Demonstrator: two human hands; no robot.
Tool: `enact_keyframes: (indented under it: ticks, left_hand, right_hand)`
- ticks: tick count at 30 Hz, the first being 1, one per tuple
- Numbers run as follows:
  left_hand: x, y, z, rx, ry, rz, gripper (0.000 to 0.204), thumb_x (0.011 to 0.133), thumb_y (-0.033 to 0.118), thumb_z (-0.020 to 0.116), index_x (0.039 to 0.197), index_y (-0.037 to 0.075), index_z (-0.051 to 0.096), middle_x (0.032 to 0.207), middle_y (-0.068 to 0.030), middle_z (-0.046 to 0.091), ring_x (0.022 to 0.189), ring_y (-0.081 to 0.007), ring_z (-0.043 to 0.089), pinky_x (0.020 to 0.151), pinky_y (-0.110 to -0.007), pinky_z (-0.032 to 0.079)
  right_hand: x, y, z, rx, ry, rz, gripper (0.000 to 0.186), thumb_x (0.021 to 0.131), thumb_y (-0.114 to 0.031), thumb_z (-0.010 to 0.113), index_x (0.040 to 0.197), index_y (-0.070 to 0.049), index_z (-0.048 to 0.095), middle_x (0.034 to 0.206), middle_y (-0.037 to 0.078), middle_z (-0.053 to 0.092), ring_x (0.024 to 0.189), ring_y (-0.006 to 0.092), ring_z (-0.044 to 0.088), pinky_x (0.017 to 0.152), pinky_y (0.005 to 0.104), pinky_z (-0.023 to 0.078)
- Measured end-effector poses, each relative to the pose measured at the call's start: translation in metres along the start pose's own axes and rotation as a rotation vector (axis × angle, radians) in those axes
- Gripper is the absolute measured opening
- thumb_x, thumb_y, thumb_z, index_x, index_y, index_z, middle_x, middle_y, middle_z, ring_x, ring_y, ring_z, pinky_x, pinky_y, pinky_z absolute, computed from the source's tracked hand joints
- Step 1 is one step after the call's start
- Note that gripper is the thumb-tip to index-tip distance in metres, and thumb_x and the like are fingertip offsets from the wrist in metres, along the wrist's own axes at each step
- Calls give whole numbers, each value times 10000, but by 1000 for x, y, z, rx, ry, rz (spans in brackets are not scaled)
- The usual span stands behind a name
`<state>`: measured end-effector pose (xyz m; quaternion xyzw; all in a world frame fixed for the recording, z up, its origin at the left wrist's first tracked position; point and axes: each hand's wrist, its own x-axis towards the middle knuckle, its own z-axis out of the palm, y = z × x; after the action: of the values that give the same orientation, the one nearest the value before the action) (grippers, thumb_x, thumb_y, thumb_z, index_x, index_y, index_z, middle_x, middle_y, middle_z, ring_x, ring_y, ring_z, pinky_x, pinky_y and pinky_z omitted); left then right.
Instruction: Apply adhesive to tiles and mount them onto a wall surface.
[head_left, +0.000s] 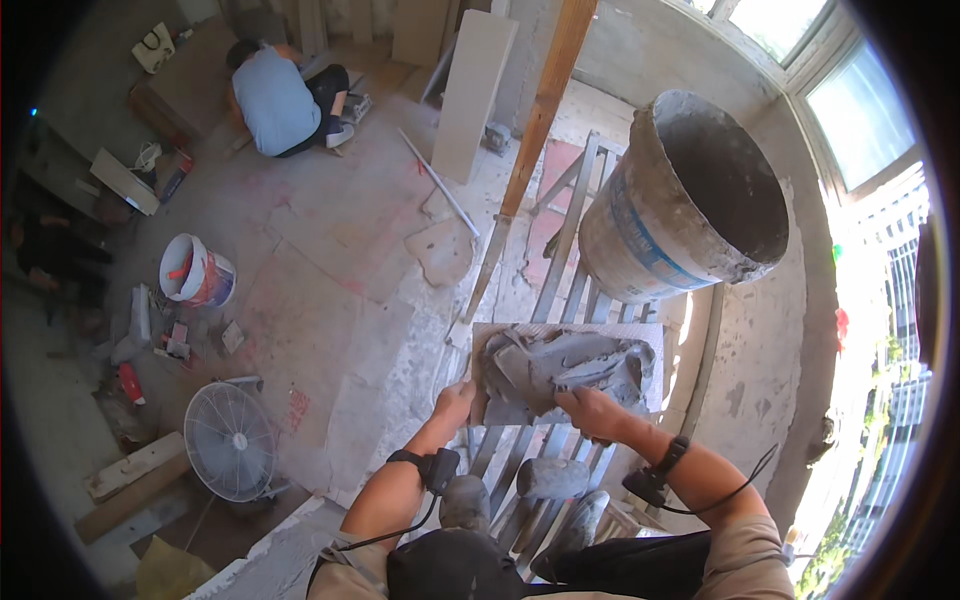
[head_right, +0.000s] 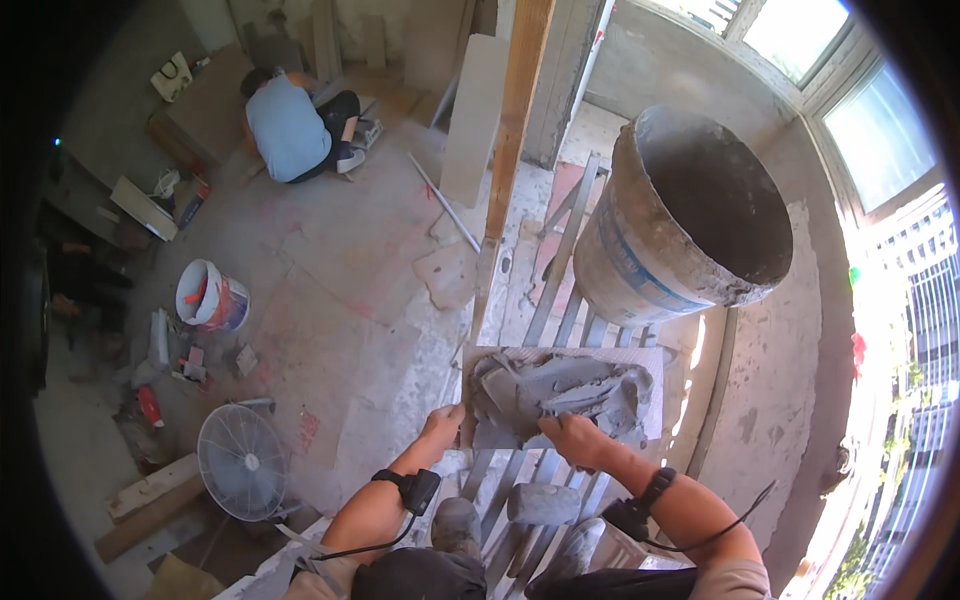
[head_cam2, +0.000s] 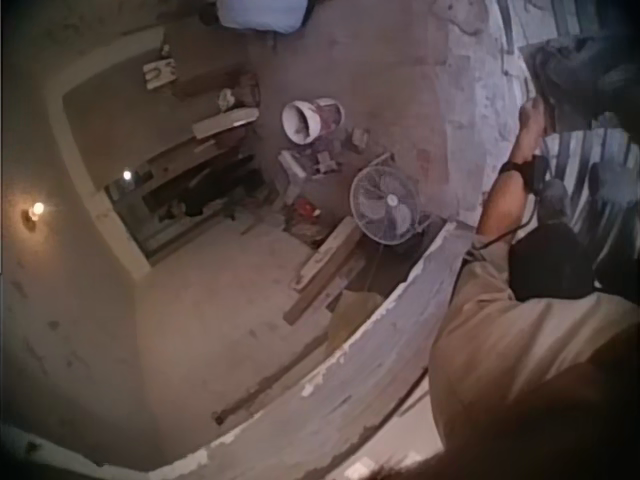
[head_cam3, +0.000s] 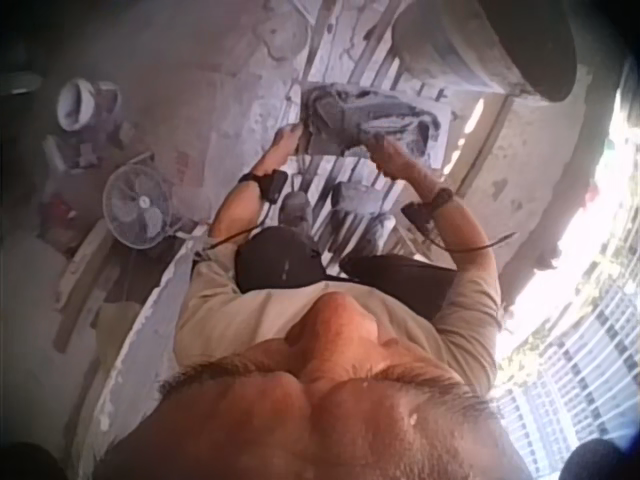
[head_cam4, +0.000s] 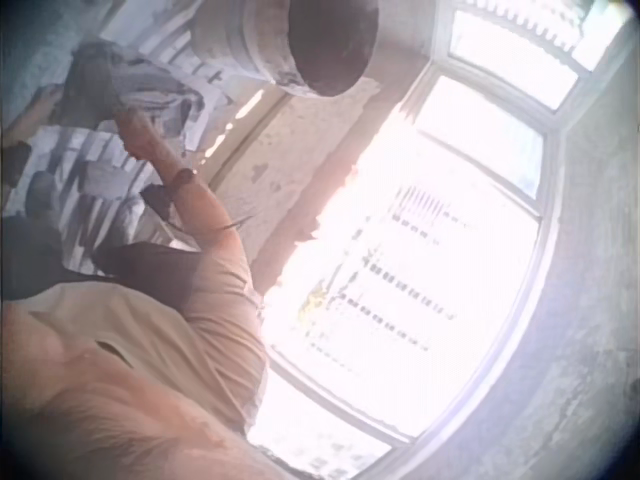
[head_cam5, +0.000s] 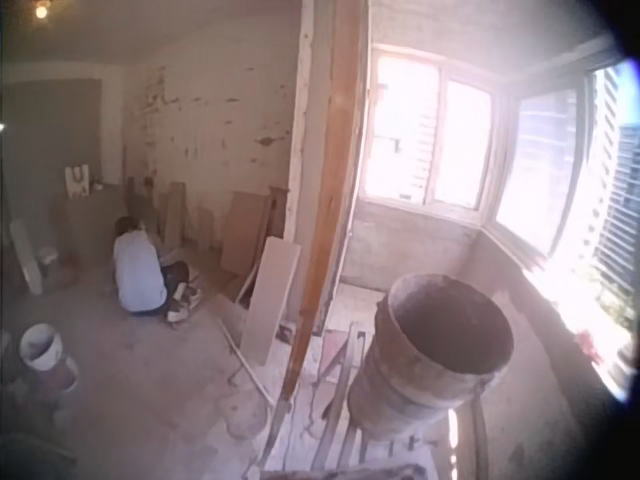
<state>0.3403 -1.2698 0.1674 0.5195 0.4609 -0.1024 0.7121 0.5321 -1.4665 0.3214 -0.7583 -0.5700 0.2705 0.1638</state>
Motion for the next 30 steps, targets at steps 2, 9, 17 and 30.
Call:
enact_keyframes:
  ticks: [2,9,17,30]
  left_hand:
    - [-4,-3,-8,6,9,11,388,974,370,484,1097,18,590,898,-95,643,712,-217,650,628,-362,540]
    - [-10,18,1,-91,-79,-56,422,972,385,475,1153,15,569,932,-116,653,771,-239,667,676,-372,552]
    - [-17,16,-10,-220,-168,-80,389,994,365,430,1135,35,579,989,-113,658,846,-241,672,766,-398,549]
    - [-25,-28,-41,-759,-86,-217,369,994,276,321,1189,-8,454,1186,-203,598,1105,-400,572,951,-580,424]
  right_hand:
    - [-7,-42,-23,963,-236,1003,429,959,-463,425,936,-45,519,606,115,523,445,274,530,396,431,424]
    - [-13,-44,8,868,-319,882,476,958,-478,375,925,-28,527,595,98,494,423,215,507,351,388,400]
    - [-9,-48,-32,-285,-312,325,421,954,-386,453,940,28,525,832,219,668,715,376,669,610,473,530]
    - [28,-34,56,-35,-159,-81,180,908,-151,455,932,-16,572,726,253,601,685,436,619,637,524,494]
